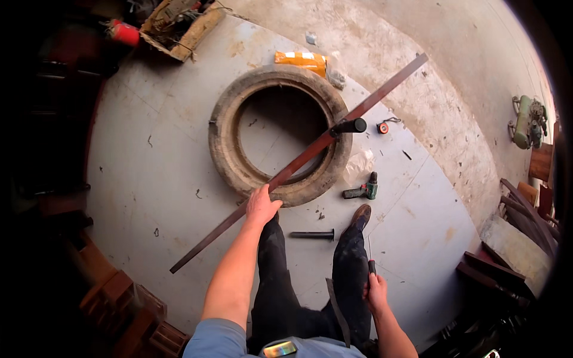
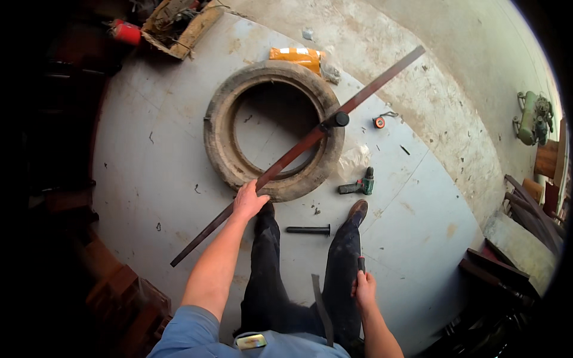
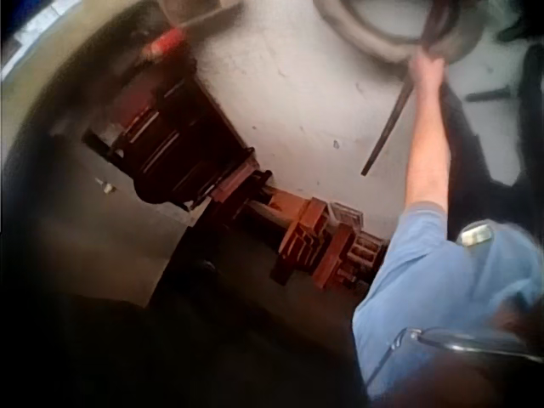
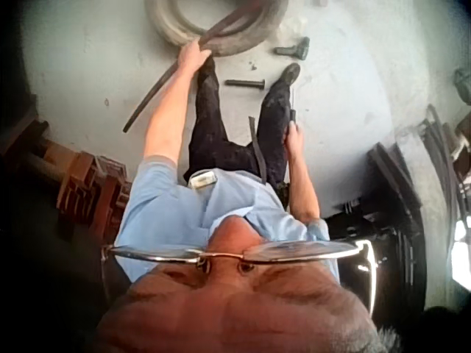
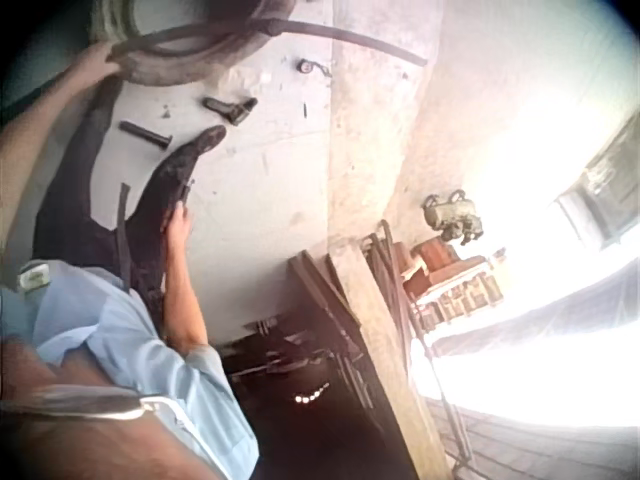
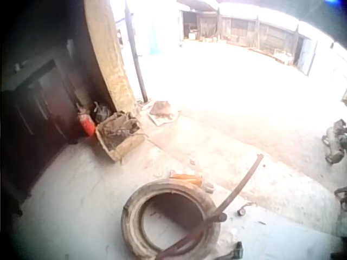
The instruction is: The person uses a screwdriver to tighten a bolt on a long metal bar resting on a tire. They then measure the bar with a tape measure and mark it with a pen. Finally, they use a power drill to drive a screw into the metal bar.
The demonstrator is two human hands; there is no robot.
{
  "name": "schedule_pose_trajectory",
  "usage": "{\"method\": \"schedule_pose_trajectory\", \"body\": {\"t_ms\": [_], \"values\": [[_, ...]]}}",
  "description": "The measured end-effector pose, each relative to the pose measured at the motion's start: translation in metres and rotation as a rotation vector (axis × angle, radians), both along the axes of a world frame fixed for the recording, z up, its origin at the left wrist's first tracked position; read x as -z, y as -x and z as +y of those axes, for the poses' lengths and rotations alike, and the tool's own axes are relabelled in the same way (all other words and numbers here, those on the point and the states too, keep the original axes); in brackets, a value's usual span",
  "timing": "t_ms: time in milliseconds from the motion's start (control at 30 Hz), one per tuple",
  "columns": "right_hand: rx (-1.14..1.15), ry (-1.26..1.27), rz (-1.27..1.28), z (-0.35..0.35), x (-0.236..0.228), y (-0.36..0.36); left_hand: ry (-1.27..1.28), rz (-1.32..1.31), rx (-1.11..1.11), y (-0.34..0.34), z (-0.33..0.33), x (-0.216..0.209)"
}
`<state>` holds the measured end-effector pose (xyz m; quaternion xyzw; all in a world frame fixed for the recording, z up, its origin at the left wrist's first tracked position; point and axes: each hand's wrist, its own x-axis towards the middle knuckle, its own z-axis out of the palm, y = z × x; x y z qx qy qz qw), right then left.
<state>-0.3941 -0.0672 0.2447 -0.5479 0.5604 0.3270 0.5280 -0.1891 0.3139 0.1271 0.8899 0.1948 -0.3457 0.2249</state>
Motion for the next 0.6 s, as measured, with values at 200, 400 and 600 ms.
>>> {"method": "schedule_pose_trajectory", "body": {"t_ms": [200,400,600], "values": [[0.166,0.058,0.110,-0.071,0.040,0.023,-0.030,-0.123,0.095,-0.070,-0.061,0.089],[0.288,0.169,0.204,-0.108,0.072,0.061,0.095,-0.001,0.156,-0.123,-0.109,0.147],[0.240,0.174,0.247,-0.107,0.073,0.057,0.118,0.010,0.077,-0.125,-0.110,0.171]]}}
